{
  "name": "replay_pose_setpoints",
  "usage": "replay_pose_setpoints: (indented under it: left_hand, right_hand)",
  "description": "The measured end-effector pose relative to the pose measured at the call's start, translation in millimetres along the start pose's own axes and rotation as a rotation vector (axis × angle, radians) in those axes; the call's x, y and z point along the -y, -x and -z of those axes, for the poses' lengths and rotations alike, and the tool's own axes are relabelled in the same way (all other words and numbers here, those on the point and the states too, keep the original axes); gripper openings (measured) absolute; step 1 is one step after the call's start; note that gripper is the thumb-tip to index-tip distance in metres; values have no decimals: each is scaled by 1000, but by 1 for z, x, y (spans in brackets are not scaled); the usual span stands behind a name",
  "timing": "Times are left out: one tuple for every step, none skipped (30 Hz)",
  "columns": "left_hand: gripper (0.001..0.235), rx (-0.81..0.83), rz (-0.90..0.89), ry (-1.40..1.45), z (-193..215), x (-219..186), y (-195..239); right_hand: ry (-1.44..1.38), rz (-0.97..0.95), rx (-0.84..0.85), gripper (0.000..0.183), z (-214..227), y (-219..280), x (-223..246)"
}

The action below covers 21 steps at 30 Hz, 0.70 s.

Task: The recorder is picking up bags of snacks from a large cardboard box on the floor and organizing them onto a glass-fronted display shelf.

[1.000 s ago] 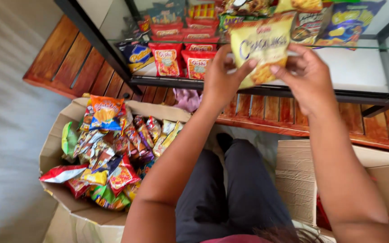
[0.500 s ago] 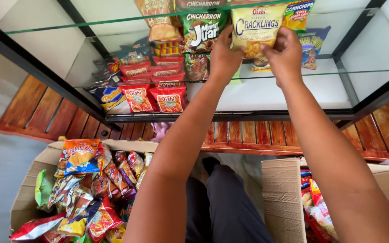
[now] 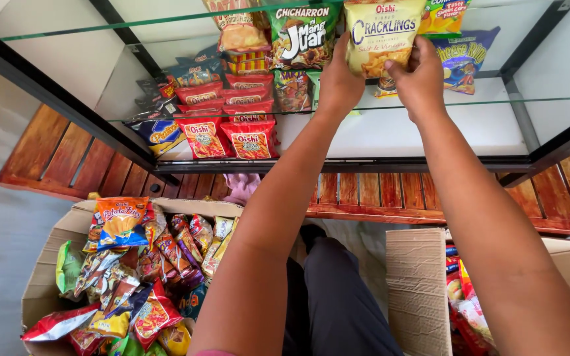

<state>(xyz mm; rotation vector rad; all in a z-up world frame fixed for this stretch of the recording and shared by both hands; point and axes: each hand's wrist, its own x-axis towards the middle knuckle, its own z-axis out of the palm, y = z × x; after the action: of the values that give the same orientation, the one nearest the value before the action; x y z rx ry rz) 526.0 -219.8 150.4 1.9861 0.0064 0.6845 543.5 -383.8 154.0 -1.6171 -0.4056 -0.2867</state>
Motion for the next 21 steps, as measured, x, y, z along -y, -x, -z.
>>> replay_pose_setpoints:
  left_hand:
    - [85, 2, 2, 0, 1, 1, 2]
    - [86, 10, -5, -2, 1, 2, 0]
    - [87, 19, -13, -4, 2, 2, -2]
    - [87, 20, -8, -3, 2, 2, 0]
    - [87, 1, -19, -4, 2, 3, 2]
    - [88, -15, -26, -5, 2, 4, 7]
    - [88, -12, -18, -4, 1, 7, 10]
    - [88, -21, -30, 6, 1, 9, 7]
    - [88, -30, -42, 15, 1, 11, 5]
    - [88, -34, -42, 15, 6, 5, 7]
    - [91, -20, -2, 3, 10, -1, 11]
    - [95, -4, 44, -6, 14, -7, 18]
    - [95, -4, 51, -3, 17, -9, 25]
    - [95, -41, 7, -7, 23, -12, 28]
    - [95, -79, -36, -12, 30, -14, 31]
    - [95, -104, -32, -16, 42, -22, 37]
    - [97, -130, -53, -23, 55, -29, 44]
    - [99, -154, -58, -33, 68, -33, 57]
    - [99, -178, -38, -42, 81, -37, 65]
    - [95, -244, -139, -36, 94, -37, 82]
    - [92, -306, -242, -34, 106, -36, 100]
  right_hand:
    - [1, -3, 0, 53, 0, 5, 6]
    - [23, 17, 14, 52, -1, 6, 13]
    - [45, 36, 29, 51, -2, 8, 20]
    - [47, 32, 31, 51, -1, 7, 17]
    - [76, 64, 20, 53, -1, 7, 14]
    - [105, 91, 10, 54, 0, 10, 10]
    - [108, 83, 13, 54, 2, 16, 14]
    - [109, 69, 14, 54, 1, 17, 19]
    - [110, 55, 14, 53, -1, 18, 25]
    - [110, 57, 17, 53, 0, 17, 25]
    - [134, 92, 7, 53, 1, 18, 25]
    - [162, 121, 0, 53, 3, 21, 24]
    - [165, 117, 4, 53, 6, 26, 21]
    - [253, 171, -53, 63, 7, 26, 18]
    - [339, 226, -110, 73, 7, 26, 17]
    - [331, 241, -89, 73, 10, 27, 16]
    - [421, 326, -143, 75, 13, 29, 15]
    - [509, 401, -188, 76, 14, 37, 11]
    - [500, 405, -157, 76, 10, 39, 26]
    - [474, 465, -158, 69, 5, 50, 38]
    - [443, 526, -158, 62, 0, 62, 49]
